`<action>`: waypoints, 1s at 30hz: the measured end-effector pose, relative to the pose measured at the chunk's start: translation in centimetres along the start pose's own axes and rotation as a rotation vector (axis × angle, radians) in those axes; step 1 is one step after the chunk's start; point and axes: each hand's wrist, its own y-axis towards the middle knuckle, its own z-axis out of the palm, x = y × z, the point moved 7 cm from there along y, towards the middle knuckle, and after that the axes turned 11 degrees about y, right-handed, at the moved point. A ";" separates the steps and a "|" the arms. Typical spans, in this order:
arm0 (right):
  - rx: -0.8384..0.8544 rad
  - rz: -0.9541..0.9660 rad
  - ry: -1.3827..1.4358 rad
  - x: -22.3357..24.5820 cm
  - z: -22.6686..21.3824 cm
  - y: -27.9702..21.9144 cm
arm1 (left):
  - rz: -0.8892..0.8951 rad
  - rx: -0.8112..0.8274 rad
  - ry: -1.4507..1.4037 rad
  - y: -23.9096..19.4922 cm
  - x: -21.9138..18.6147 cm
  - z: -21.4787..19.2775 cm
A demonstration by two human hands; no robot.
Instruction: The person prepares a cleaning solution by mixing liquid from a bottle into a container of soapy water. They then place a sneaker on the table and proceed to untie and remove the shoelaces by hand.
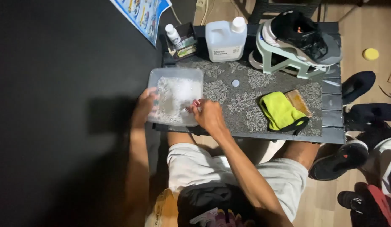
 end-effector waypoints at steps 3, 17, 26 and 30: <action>-0.012 -0.043 -0.033 0.8 -0.6 0.4 | -0.009 0.016 0.026 0.4 -0.1 -0.2; 0.027 -0.018 -0.130 4.4 -5.6 0.4 | 0.012 -0.006 0.015 -2.2 -3.9 0.3; 0.010 -0.119 -0.342 5.1 -5.2 7.7 | 0.124 -0.158 0.000 -0.5 1.1 0.8; 0.011 -0.125 -0.342 4.8 -4.6 10.3 | 0.198 -0.296 0.107 -3.8 -0.2 1.1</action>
